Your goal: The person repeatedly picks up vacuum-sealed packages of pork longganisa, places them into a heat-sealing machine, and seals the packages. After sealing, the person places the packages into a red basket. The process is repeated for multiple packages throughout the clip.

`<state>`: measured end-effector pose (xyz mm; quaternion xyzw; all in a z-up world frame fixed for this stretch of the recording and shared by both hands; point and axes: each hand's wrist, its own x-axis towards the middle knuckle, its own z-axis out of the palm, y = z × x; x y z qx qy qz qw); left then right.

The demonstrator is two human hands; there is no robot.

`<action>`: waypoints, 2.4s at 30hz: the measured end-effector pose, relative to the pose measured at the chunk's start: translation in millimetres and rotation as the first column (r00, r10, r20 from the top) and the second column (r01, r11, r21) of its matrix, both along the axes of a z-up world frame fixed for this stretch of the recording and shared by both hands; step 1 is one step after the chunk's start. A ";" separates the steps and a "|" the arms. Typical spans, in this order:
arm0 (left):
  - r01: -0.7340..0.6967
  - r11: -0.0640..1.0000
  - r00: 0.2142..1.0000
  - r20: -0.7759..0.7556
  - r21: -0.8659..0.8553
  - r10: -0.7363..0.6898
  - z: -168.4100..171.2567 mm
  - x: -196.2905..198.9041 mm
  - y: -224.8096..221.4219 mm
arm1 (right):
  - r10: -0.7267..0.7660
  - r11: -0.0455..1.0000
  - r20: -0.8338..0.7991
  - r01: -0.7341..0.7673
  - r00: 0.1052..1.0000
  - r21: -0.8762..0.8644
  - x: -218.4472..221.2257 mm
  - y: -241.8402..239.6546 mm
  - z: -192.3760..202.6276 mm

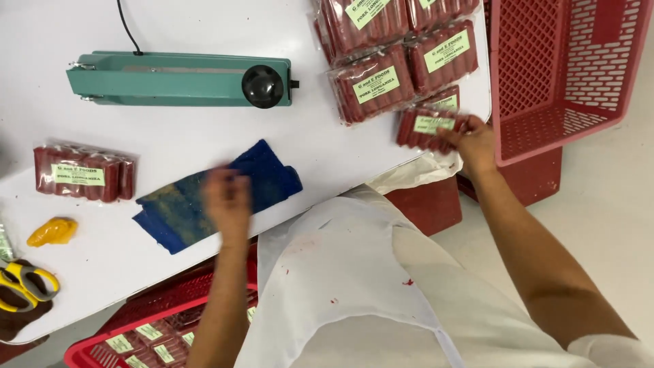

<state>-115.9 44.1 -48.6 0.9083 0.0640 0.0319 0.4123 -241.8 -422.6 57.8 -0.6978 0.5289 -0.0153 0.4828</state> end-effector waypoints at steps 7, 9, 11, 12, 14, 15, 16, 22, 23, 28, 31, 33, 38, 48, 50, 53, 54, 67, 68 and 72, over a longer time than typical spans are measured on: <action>-0.013 0.491 0.156 -0.487 -0.871 -0.859 54.7 -21.7 -141.4 | -0.078 0.937 0.101 0.038 0.992 0.348 36.8 120.4 91.9; -0.308 0.266 0.184 -0.332 -0.913 -0.925 60.4 -17.5 -152.4 | -0.006 0.919 0.192 -0.070 0.981 0.389 38.8 133.6 87.5; -0.493 -0.226 0.575 -0.120 -0.841 -0.809 60.0 -14.5 -153.3 | 0.494 0.649 0.619 -0.733 0.610 0.204 42.9 134.8 71.0; -0.487 -0.224 0.586 -0.126 -0.844 -0.800 51.4 -12.5 -144.4 | 0.496 0.638 0.626 -0.742 0.602 0.208 54.8 143.4 76.6; -0.473 -0.259 0.721 -0.201 -0.842 -0.663 34.6 -10.0 -126.1 | 0.156 0.321 0.735 -0.737 0.660 0.594 76.5 161.5 88.9; -0.466 -0.258 0.728 -0.202 -0.846 -0.655 43.9 -2.6 -113.7 | 0.157 0.310 0.739 -0.743 0.655 0.593 81.4 165.9 85.8; -0.410 -0.236 0.769 -0.194 -0.881 -0.609 53.2 4.9 -101.3 | 0.154 0.371 0.667 -0.668 0.729 0.645 86.7 170.4 82.8; -0.426 0.114 0.713 -0.411 -0.897 -0.568 102.2 48.2 -28.9 | 0.271 0.665 0.558 -0.572 0.784 0.481 119.9 164.8 66.7; -0.470 0.220 0.649 -0.504 -0.855 -0.570 144.2 65.0 -24.8 | 0.313 0.705 0.556 -0.581 0.770 0.407 125.9 161.5 67.0; -0.543 0.158 0.699 -0.549 -0.824 -0.459 85.7 86.6 -38.2 | 0.429 0.852 0.542 -0.523 0.723 0.023 174.8 154.1 83.8; -0.465 -0.105 0.845 -0.405 -0.879 -0.348 68.5 103.1 -58.4 | 0.638 0.768 0.492 -0.536 0.593 -0.350 211.6 170.6 115.8; -0.379 -0.278 0.918 -0.320 -0.883 -0.235 46.1 106.4 -64.4 | 0.782 0.622 0.397 -0.567 0.481 -0.539 236.7 185.2 126.7; -0.526 -0.246 0.848 -0.525 -0.814 -0.075 29.5 111.8 -57.1 | 0.927 0.243 -0.063 -0.721 0.370 -0.649 284.0 220.0 99.9; -0.601 -0.169 0.798 -0.599 -0.781 -0.068 44.7 115.7 -46.5 | 0.892 0.133 -0.280 -0.798 0.354 -0.588 297.9 217.5 19.1; -0.600 -0.181 0.794 -0.608 -0.779 -0.017 38.2 113.7 -45.6 | 0.897 0.068 -0.298 -0.768 0.326 -0.637 297.2 213.0 0.8; -0.528 -0.213 0.847 -0.528 -0.822 -0.061 45.7 115.3 -42.9 | 0.907 -0.013 -0.310 -0.718 0.284 -0.696 300.4 209.4 0.0; -0.540 -0.209 0.840 -0.538 -0.815 -0.070 45.2 113.6 -42.4 | 0.904 -0.007 -0.315 -0.727 0.289 -0.687 299.0 208.6 -5.1; -0.594 -0.144 0.805 -0.585 -0.792 -0.104 46.4 116.0 -39.4 | 0.921 0.091 -0.255 -0.801 0.293 -0.591 294.7 201.3 -25.3; -0.581 -0.160 0.814 -0.570 -0.798 -0.110 46.0 115.6 -39.0 | 0.921 0.094 -0.255 -0.804 0.293 -0.587 294.0 201.0 -26.9; -0.612 -0.153 0.791 -0.603 -0.776 -0.101 42.2 113.7 -37.9 | 0.914 0.078 -0.282 -0.807 0.293 -0.585 294.9 202.9 -24.4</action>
